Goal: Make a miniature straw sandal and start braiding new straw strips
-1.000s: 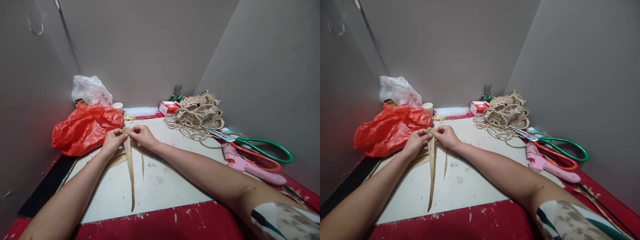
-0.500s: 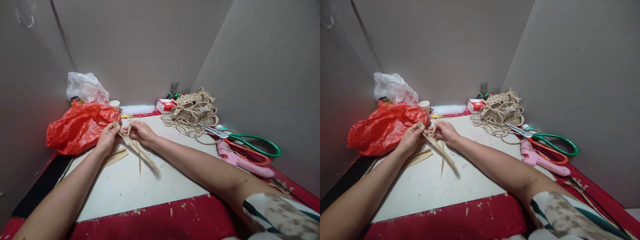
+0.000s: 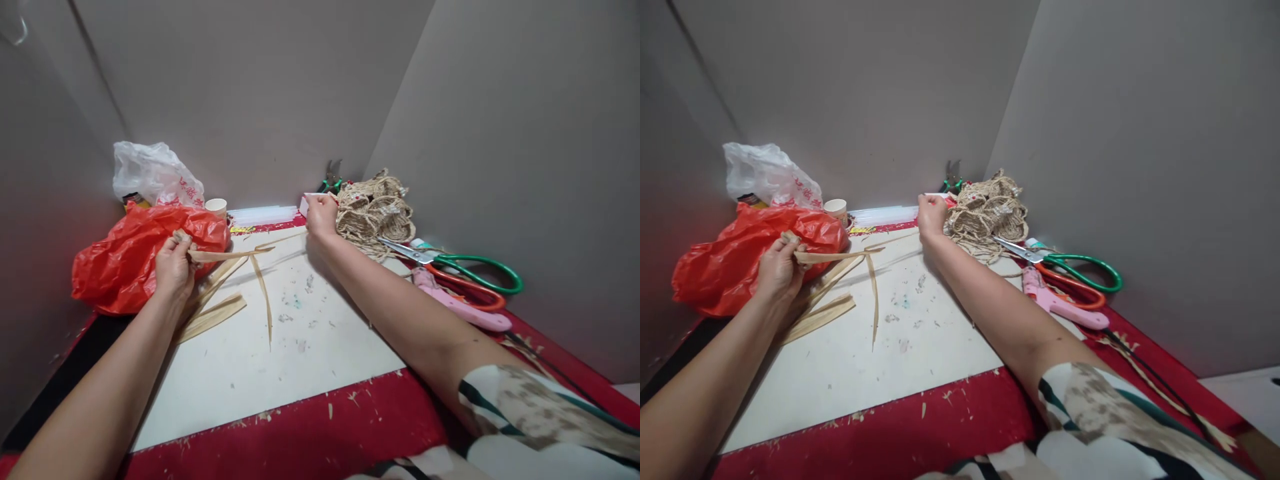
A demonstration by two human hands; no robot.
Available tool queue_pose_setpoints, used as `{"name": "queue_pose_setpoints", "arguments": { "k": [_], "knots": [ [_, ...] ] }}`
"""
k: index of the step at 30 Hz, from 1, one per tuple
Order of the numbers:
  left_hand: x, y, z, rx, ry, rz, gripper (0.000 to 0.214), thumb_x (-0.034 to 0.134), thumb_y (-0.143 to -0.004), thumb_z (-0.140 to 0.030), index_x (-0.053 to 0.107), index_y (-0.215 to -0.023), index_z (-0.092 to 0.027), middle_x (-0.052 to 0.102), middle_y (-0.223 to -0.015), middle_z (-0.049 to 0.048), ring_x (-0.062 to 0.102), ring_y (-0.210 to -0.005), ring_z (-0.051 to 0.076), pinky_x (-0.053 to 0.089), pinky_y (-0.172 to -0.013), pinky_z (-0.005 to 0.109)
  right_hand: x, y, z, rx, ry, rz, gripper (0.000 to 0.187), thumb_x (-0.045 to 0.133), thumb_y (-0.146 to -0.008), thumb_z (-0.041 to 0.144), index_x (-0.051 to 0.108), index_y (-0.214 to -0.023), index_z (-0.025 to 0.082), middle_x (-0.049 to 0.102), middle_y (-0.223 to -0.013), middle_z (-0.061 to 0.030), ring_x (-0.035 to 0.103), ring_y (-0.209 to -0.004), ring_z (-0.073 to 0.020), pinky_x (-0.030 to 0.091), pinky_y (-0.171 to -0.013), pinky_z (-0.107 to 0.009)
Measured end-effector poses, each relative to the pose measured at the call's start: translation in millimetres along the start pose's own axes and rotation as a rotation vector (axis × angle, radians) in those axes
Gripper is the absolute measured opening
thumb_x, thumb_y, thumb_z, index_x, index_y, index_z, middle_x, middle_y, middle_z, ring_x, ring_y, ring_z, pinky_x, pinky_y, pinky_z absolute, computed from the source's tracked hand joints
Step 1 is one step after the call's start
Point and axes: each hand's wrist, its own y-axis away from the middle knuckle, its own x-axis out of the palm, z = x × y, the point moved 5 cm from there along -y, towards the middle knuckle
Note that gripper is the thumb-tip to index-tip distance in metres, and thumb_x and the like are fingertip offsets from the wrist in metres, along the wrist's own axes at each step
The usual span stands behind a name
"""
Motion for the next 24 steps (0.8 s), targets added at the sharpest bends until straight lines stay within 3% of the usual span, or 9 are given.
{"name": "queue_pose_setpoints", "arguments": {
  "k": [3, 7, 12, 18, 21, 24],
  "knots": [
    [-0.5, 3, 3, -0.027, 0.043, -0.041, 0.019, 0.069, -0.068, -0.014, 0.051, -0.069, -0.018, 0.051, -0.051, -0.0070, 0.043, -0.040, 0.006, 0.033, -0.038, 0.016, -22, -15, 7, -0.085, 0.081, -0.194, 0.007, 0.046, -0.085, 0.025, 0.043, -0.081, 0.019, 0.053, -0.073, -0.0007, 0.053, -0.070, -0.0128, 0.043, -0.067, -0.025],
    [-1.1, 3, 2, -0.048, 0.105, -0.058, 0.023, 0.070, -0.069, -0.011, 0.048, -0.066, -0.017, 0.046, -0.052, -0.0087, 0.042, -0.042, 0.004, 0.034, -0.041, 0.014, -36, -13, 23, -0.255, 0.392, -0.382, 0.010, 0.048, -0.083, 0.026, 0.048, -0.089, 0.019, 0.055, -0.072, -0.0021, 0.056, -0.074, -0.0182, 0.044, -0.075, -0.034],
    [-4.5, 0, 0, -0.050, 0.156, -0.045, 0.024, 0.068, -0.071, -0.007, 0.046, -0.066, -0.016, 0.047, -0.056, -0.0083, 0.035, -0.039, 0.001, 0.027, -0.038, 0.012, -37, -5, 43, -0.313, 0.710, -0.348, 0.018, 0.048, -0.084, 0.026, 0.055, -0.099, 0.018, 0.052, -0.064, 0.0001, 0.057, -0.071, -0.0214, 0.043, -0.076, -0.039],
    [-2.3, 4, 5, -0.176, 0.086, 0.063, 0.012, 0.058, -0.084, -0.018, 0.051, -0.075, -0.018, 0.045, -0.050, -0.0073, 0.035, -0.034, 0.006, 0.029, -0.035, 0.016, -46, -4, 71, -0.309, 0.717, -0.322, 0.012, 0.052, -0.081, 0.023, 0.058, -0.090, 0.018, 0.052, -0.065, -0.0005, 0.053, -0.067, -0.0183, 0.042, -0.074, -0.036],
    [-0.4, 8, 8, -0.197, 0.035, 0.072, 0.010, 0.050, -0.089, -0.018, 0.055, -0.081, -0.016, 0.049, -0.052, -0.0047, 0.039, -0.034, 0.007, 0.034, -0.036, 0.018, -42, -3, 83, -0.245, 0.480, -0.165, 0.005, 0.057, -0.077, 0.021, 0.055, -0.080, 0.017, 0.046, -0.060, 0.0026, 0.044, -0.057, -0.0123, 0.040, -0.061, -0.027],
    [2.4, 12, 12, -0.214, 0.016, 0.074, 0.013, 0.048, -0.090, -0.019, 0.058, -0.084, -0.014, 0.055, -0.057, -0.0018, 0.046, -0.039, 0.008, 0.039, -0.038, 0.018, -11, 14, 74, 0.112, 0.041, 0.322, 0.012, 0.060, -0.077, 0.024, 0.051, -0.079, 0.017, 0.034, -0.054, 0.0073, 0.027, -0.045, -0.0067, 0.025, -0.043, -0.018]
  ]
}}
